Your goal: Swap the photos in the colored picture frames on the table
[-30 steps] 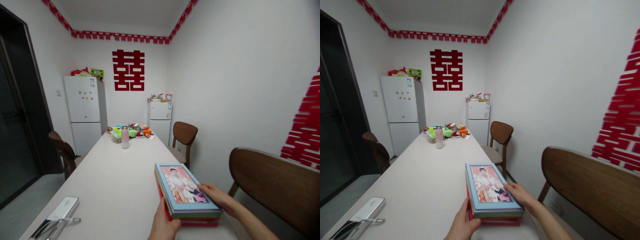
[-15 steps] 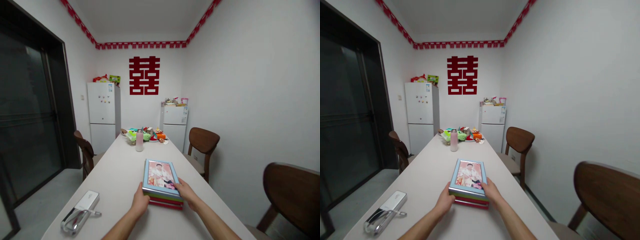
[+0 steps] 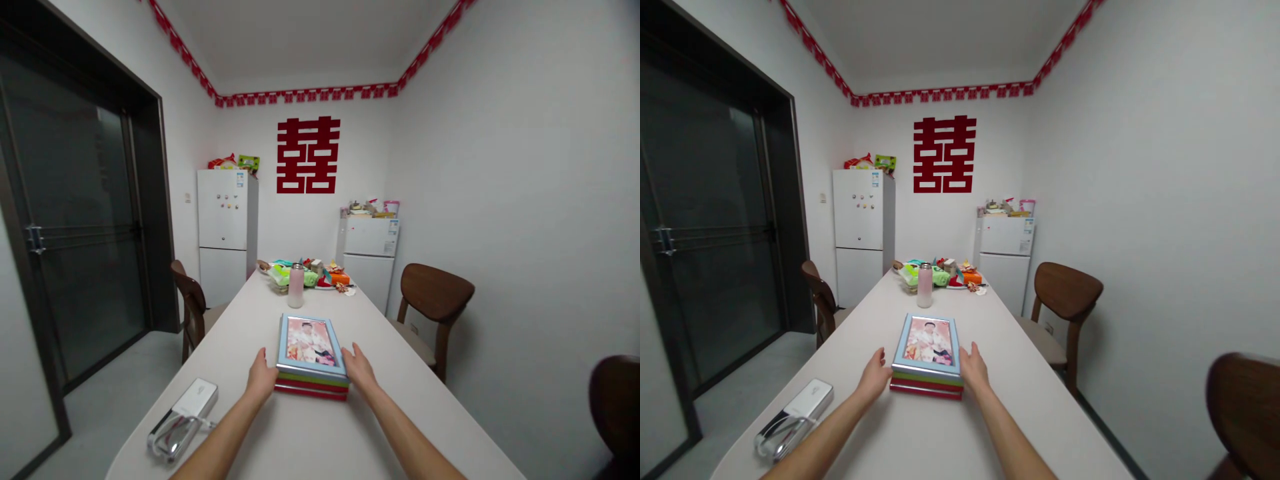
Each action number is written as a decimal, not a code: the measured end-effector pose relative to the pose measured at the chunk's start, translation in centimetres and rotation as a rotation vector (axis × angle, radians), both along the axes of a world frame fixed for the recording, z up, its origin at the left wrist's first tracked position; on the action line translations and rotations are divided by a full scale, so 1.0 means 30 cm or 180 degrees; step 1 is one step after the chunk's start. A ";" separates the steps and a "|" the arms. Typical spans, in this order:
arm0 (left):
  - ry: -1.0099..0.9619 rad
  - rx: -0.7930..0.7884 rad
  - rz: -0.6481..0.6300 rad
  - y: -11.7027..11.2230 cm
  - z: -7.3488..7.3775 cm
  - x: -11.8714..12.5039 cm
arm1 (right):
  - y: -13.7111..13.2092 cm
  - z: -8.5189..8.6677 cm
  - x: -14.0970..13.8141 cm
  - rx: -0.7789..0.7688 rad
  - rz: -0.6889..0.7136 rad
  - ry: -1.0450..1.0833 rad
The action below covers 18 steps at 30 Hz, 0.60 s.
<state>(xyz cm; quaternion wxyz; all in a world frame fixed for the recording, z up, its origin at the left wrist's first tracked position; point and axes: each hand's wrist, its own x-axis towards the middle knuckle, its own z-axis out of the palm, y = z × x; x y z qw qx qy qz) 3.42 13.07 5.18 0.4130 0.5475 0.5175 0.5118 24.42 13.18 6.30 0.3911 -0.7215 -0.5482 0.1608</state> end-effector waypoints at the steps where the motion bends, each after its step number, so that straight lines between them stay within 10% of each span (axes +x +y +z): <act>1: -0.0110 0.0072 0.0039 -0.003 0.029 -0.002 | 0.003 0.007 -0.005 0.0063 -0.0056 0.0144; 6: -0.0736 0.0524 -0.0410 -0.075 0.261 0.076 | -0.069 0.161 -0.124 0.0851 0.0293 0.0899; 10: -0.1425 0.0820 -0.1486 -0.173 0.415 0.155 | -0.200 0.315 -0.232 0.2013 0.1741 0.2834; 13: -0.1962 0.0910 -0.2205 -0.220 0.432 0.167 | -0.261 0.344 -0.260 0.1951 0.1955 0.3339; 18: -0.2080 0.0632 -0.2080 -0.219 0.367 0.157 | -0.259 0.281 -0.258 0.1703 0.1923 0.3661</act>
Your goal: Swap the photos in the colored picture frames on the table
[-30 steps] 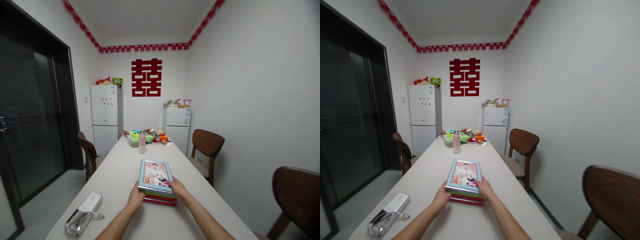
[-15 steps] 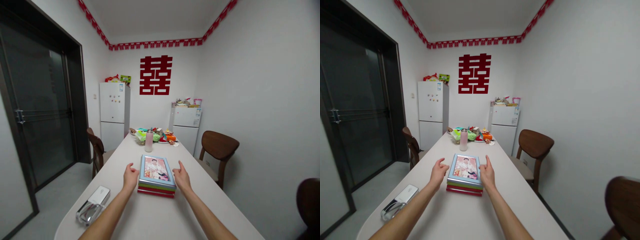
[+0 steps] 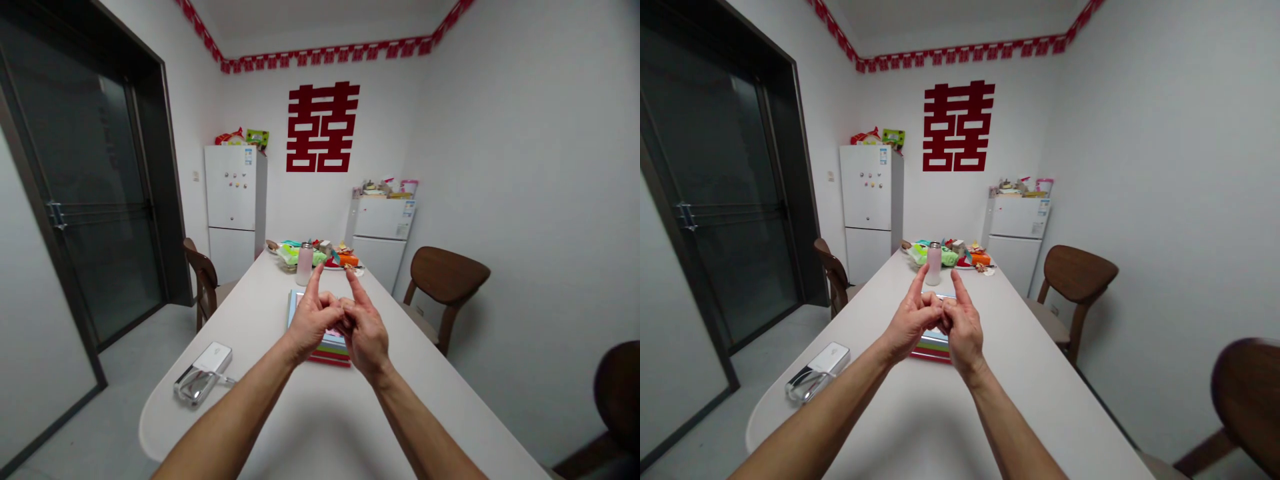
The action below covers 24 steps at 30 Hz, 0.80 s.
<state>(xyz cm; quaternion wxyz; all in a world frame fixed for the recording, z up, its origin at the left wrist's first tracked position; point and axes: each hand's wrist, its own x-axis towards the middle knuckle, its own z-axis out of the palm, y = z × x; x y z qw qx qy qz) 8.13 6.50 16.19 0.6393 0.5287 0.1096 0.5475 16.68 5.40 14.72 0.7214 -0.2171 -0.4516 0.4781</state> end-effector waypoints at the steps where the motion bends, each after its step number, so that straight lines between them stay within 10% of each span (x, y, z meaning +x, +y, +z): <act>1: -0.0045 -0.0141 0.0083 0.008 -0.009 -0.002 | 0.009 -0.011 0.003 -0.0067 -0.0009 0.0082; 7: -0.0227 -0.0788 0.0386 0.081 -0.010 -0.052 | 0.067 -0.009 0.045 -0.0924 0.0318 0.0732; 17: 0.0368 -0.1068 -0.0161 0.068 0.040 -0.052 | 0.058 0.058 0.046 -0.1099 0.1031 -0.0018; 24: 0.0626 -0.1376 0.0015 0.074 0.031 -0.037 | 0.075 0.048 0.037 -0.0941 0.0026 -0.1676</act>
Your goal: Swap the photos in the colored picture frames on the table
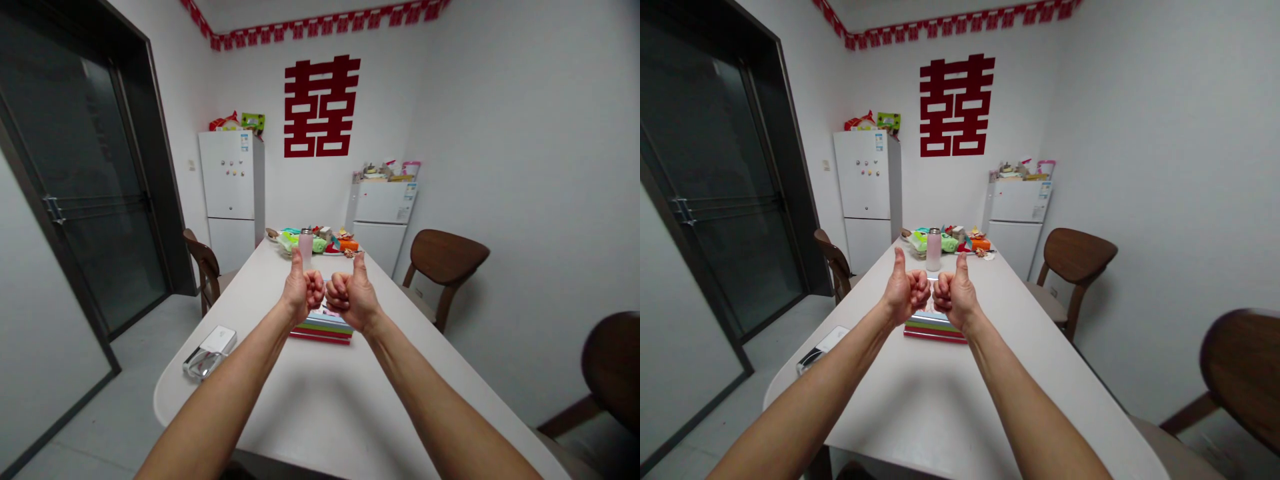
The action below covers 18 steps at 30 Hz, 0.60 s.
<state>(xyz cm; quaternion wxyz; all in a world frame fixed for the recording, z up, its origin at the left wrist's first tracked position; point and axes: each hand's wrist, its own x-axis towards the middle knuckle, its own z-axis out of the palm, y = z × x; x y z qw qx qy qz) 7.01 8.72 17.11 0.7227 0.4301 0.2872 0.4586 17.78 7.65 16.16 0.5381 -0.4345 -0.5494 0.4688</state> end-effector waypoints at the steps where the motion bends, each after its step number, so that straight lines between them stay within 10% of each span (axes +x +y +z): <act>1: 0.0058 -0.0083 0.0072 0.007 -0.017 -0.002 | 0.012 -0.017 0.004 0.0077 -0.0226 -0.0427; 12: 0.0750 -0.1107 0.0678 0.081 -0.433 -0.032 | 0.103 -0.353 0.084 0.0531 -0.0992 -0.3002; 18: 0.0362 -0.0799 0.0842 0.056 -0.483 0.027 | 0.029 -0.374 0.031 0.0922 -0.0727 -0.3417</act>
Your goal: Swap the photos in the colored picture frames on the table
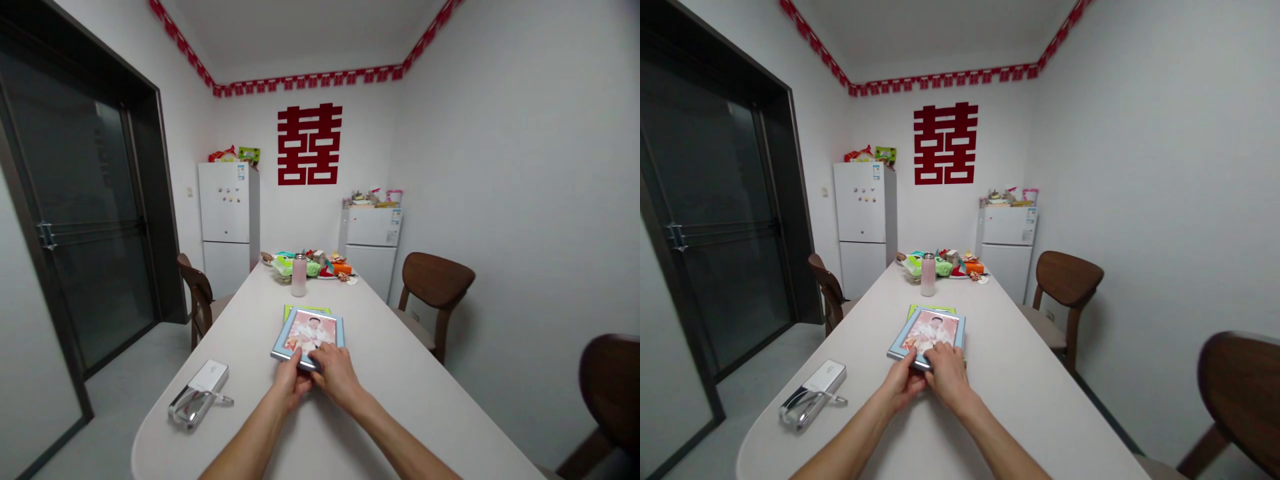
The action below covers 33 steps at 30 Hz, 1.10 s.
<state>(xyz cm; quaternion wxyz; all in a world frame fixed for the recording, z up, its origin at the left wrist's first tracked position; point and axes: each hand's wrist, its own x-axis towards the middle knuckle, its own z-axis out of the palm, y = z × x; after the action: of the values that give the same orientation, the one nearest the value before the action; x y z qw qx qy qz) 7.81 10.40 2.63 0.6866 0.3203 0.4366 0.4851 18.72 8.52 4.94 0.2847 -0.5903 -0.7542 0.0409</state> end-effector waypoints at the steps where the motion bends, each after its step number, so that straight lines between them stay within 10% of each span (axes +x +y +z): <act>1: -0.0051 0.0139 0.0075 -0.012 0.004 0.008 | -0.018 0.003 -0.006 0.0018 0.0065 0.0028; 8: 0.0370 0.1233 0.0203 -0.170 0.102 -0.013 | -0.111 0.063 0.040 0.0219 0.0017 0.0827; 15: 0.2268 0.3088 -0.0382 -0.399 0.191 -0.091 | -0.257 0.138 0.084 -0.0475 -0.0297 0.4027; 24: 0.4575 0.5535 -0.0350 -0.469 0.029 -0.124 | -0.337 0.005 0.095 -0.1337 -0.0184 0.4614; 33: 0.4974 0.5832 0.0277 -0.453 -0.191 -0.047 | -0.254 -0.159 0.160 -0.0950 -0.0916 0.1742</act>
<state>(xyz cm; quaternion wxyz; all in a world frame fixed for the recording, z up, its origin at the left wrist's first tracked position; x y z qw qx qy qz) 6.42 -3.20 -3.10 -0.2625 0.8811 0.2384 0.3129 23.52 0.90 0.17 0.3899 -0.6930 -0.5445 0.2670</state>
